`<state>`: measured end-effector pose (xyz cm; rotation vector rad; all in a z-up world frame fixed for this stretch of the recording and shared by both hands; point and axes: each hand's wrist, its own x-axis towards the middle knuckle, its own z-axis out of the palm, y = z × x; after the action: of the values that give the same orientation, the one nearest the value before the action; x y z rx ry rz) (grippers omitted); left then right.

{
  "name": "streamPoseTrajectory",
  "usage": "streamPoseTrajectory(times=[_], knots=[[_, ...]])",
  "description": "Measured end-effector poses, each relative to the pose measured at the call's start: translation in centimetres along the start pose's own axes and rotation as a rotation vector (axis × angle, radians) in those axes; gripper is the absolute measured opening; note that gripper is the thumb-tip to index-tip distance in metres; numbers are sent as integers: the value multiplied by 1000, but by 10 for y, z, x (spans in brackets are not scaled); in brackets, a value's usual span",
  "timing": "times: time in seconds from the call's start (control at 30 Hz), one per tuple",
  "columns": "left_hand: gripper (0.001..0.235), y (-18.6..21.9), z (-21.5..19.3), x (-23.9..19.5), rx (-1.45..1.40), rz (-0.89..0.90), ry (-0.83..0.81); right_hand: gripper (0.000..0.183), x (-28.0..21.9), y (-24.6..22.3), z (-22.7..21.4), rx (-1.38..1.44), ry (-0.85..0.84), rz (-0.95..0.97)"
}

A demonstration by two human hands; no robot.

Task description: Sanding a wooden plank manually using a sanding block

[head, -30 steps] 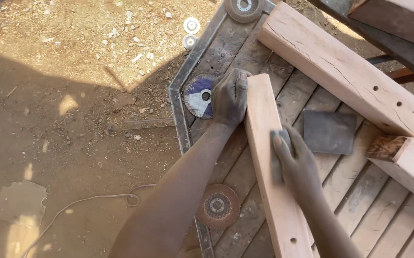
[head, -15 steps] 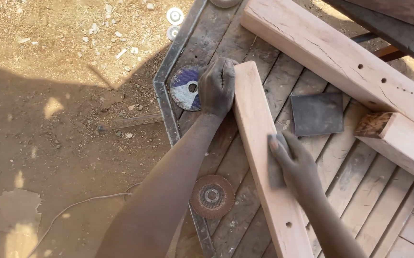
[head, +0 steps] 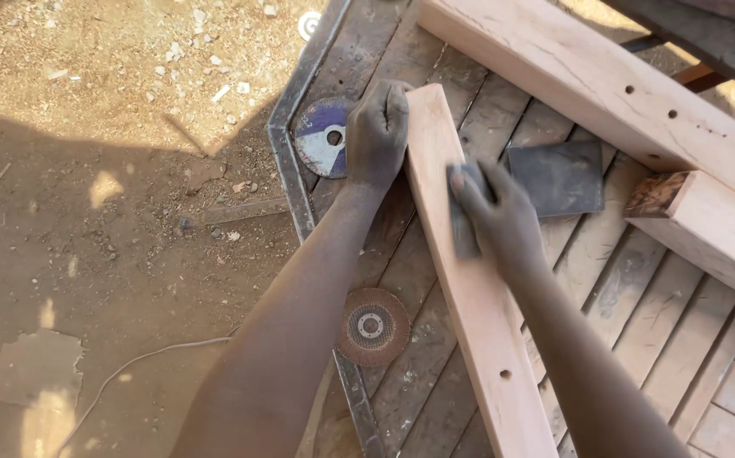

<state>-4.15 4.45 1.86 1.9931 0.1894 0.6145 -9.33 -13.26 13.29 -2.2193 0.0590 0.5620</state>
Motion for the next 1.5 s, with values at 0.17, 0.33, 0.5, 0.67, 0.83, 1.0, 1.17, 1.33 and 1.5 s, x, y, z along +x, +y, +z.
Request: streamPoseTrajectory(times=[0.17,0.33,0.5,0.67,0.83,1.0,1.17,1.33,1.5], knots=[[36,-6,8,-6,-63,-111,-1,51,-111,40,-26,-135,-118,546],[46,-20,12,-10,-105,-269,-17,72,-45,22,-6,-138,-44,196],[49,-13,12,-5,-6,-192,-42,50,91,-8,10,-80,-8,-275],[47,-22,16,-3,14,-150,-10,68,6,8,13,-84,43,-242],[45,-16,12,-3,-16,-137,-4,86,-110,24,5,-289,-1,390],[46,-25,17,-2,-32,-146,-23,86,16,-4,24,-244,-12,110],[48,-17,7,-1,-82,-215,-90,86,54,-10,30,-169,78,-231],[50,-16,8,0,-73,-225,-76,78,-73,-6,13,-213,-26,372],[49,-5,-4,5,-143,-312,-105,80,5,-12,26,-212,51,139]])
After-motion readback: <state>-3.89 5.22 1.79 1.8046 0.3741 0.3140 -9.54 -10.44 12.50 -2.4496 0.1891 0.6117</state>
